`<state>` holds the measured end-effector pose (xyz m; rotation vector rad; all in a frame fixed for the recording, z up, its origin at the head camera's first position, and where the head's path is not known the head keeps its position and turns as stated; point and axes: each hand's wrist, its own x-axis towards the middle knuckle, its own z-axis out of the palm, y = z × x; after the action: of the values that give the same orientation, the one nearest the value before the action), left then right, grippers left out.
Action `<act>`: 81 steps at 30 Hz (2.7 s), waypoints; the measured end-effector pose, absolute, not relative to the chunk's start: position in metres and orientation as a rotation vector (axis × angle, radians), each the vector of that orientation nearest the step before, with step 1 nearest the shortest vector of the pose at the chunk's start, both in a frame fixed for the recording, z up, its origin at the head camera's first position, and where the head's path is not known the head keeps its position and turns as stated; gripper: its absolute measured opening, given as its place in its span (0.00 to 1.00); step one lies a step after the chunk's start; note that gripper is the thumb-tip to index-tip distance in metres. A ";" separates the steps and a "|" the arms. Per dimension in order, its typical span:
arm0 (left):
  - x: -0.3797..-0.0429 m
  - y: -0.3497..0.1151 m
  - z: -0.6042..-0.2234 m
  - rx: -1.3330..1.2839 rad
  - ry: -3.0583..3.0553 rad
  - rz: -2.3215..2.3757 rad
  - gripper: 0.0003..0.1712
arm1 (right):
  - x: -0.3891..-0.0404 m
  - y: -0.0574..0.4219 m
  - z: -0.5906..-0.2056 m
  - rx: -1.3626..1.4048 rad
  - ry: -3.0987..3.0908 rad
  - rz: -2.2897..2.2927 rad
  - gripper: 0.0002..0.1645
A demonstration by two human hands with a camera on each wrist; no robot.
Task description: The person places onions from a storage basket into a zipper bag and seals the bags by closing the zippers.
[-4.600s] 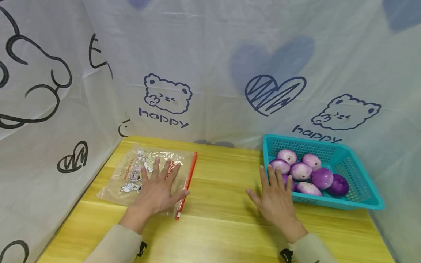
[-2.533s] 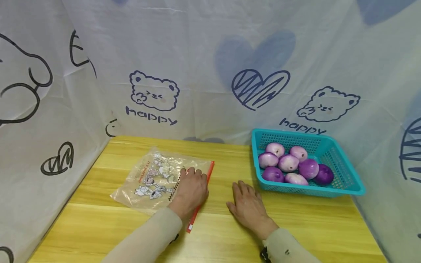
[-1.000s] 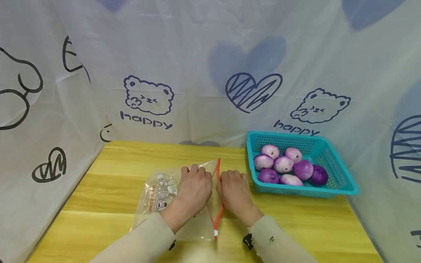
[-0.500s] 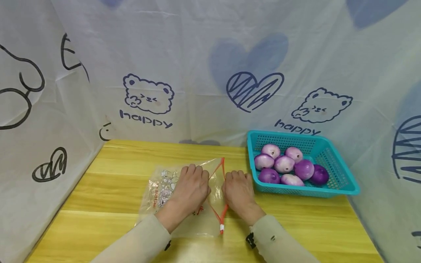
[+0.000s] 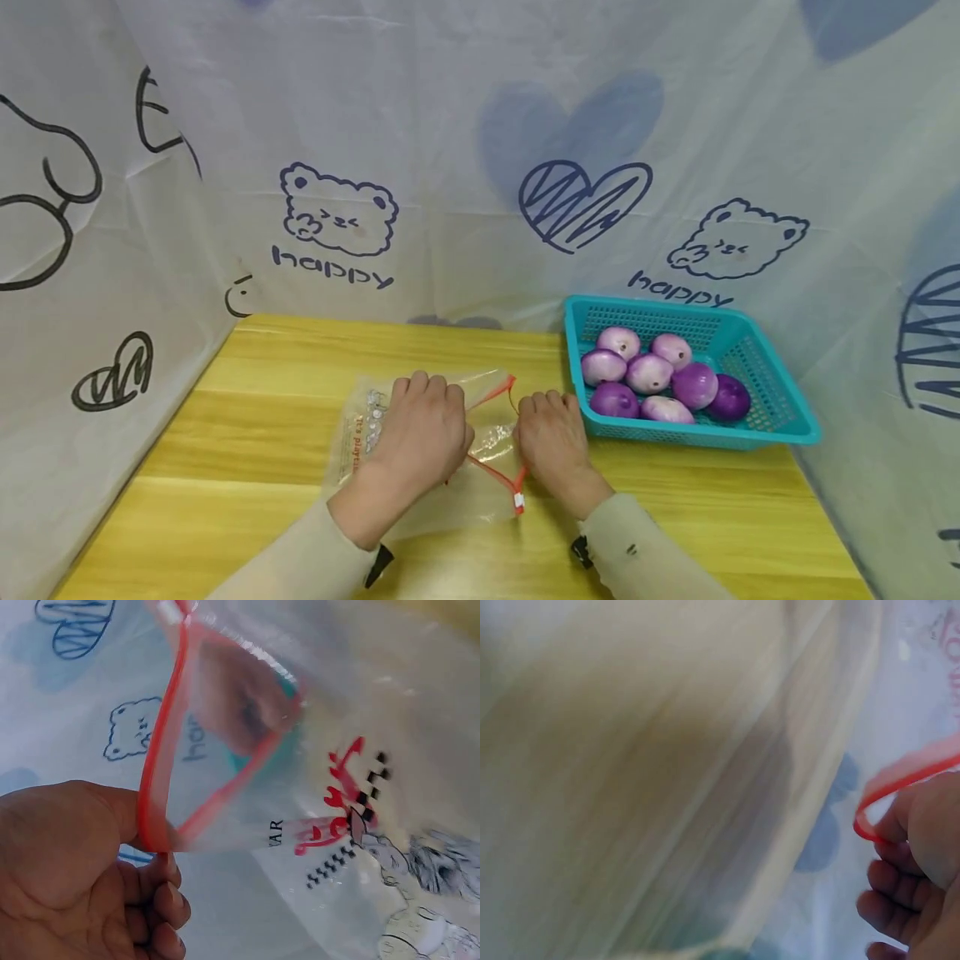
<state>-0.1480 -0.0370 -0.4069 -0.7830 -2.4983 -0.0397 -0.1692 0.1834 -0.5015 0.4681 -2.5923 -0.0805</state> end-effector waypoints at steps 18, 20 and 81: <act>-0.157 -0.032 -0.430 -0.925 -2.554 0.022 0.15 | -0.168 0.180 -0.489 0.458 -2.618 0.001 0.12; -0.151 -0.031 -0.424 -0.910 -2.565 0.015 0.16 | -0.168 0.179 -0.488 0.474 -2.625 0.001 0.12; -0.166 -0.038 -0.438 -0.708 -2.782 -0.294 0.16 | -0.242 0.345 -0.431 1.029 -2.547 -0.877 0.29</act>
<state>-0.1656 -0.0382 -0.4383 -0.7084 -2.7822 -0.2945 -0.2424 0.3448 -0.4306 1.0294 -2.5473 -0.8770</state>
